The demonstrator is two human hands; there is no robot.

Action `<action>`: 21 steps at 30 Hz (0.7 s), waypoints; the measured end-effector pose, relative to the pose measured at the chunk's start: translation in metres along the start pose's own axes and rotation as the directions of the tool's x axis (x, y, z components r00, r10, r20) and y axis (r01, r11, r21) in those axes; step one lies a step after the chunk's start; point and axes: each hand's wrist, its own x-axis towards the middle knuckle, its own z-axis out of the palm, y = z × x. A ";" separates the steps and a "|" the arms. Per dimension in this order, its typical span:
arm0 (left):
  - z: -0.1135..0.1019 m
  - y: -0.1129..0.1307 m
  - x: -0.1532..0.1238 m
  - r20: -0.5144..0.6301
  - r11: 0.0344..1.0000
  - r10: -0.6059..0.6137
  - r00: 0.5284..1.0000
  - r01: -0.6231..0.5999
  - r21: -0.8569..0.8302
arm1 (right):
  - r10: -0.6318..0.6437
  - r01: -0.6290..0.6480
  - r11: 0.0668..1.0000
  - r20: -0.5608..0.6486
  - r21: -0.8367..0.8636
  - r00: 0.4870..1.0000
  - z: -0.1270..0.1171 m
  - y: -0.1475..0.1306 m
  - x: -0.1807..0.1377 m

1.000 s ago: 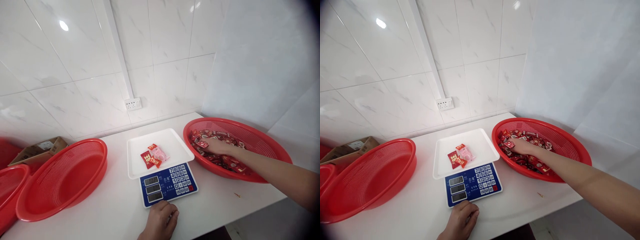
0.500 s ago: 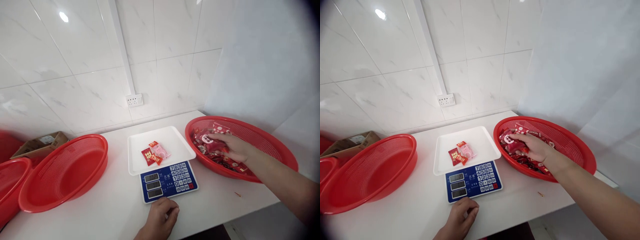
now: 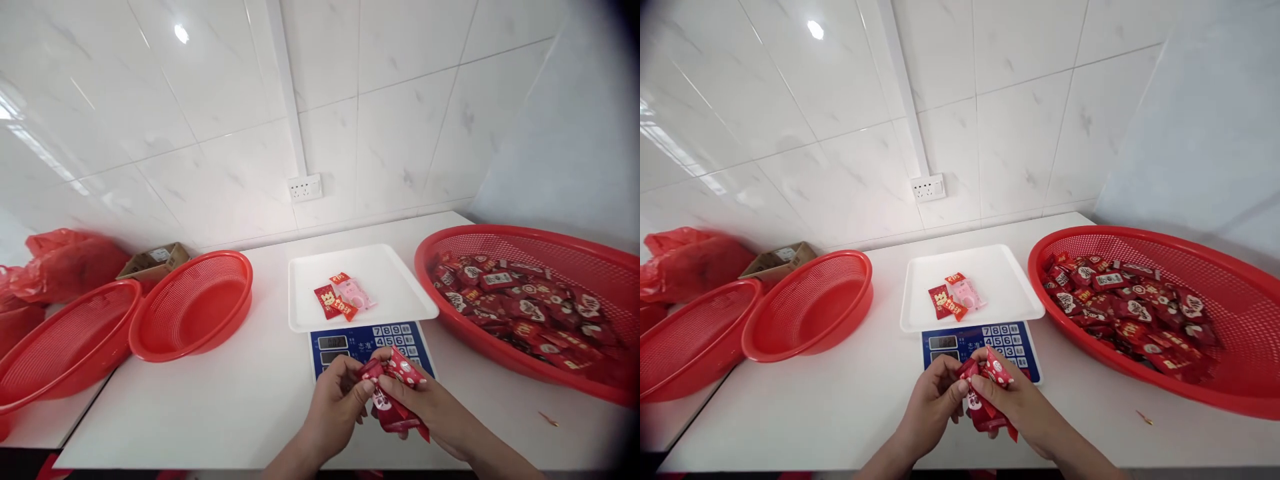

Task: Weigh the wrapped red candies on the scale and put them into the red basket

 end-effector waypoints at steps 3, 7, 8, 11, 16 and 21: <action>-0.001 0.007 0.001 -0.043 0.993 0.065 0.997 -0.061 0.101 | -0.057 0.054 0.997 -0.045 -0.052 0.997 -0.003 0.001 0.000; -0.006 0.024 0.011 -0.120 0.977 0.171 0.978 -0.152 0.149 | -0.136 0.132 0.987 -0.038 -0.088 0.990 -0.019 0.002 0.001; -0.009 0.030 0.017 -0.147 0.972 0.194 0.970 -0.170 0.165 | -0.126 0.125 0.990 -0.019 -0.064 0.992 -0.023 0.003 0.000; -0.022 0.053 0.043 -0.247 0.921 0.303 0.920 -0.216 0.326 | -0.109 0.109 0.994 -0.009 -0.003 0.994 -0.032 0.004 -0.004; -0.043 0.077 0.097 -0.234 0.710 0.405 0.884 -0.143 0.690 | -0.115 0.114 0.993 -0.046 -0.022 0.992 -0.034 0.003 -0.015; -0.049 0.077 0.110 -0.224 0.603 0.383 0.896 -0.059 0.795 | -0.083 0.079 0.995 -0.067 -0.059 0.994 -0.040 0.005 -0.021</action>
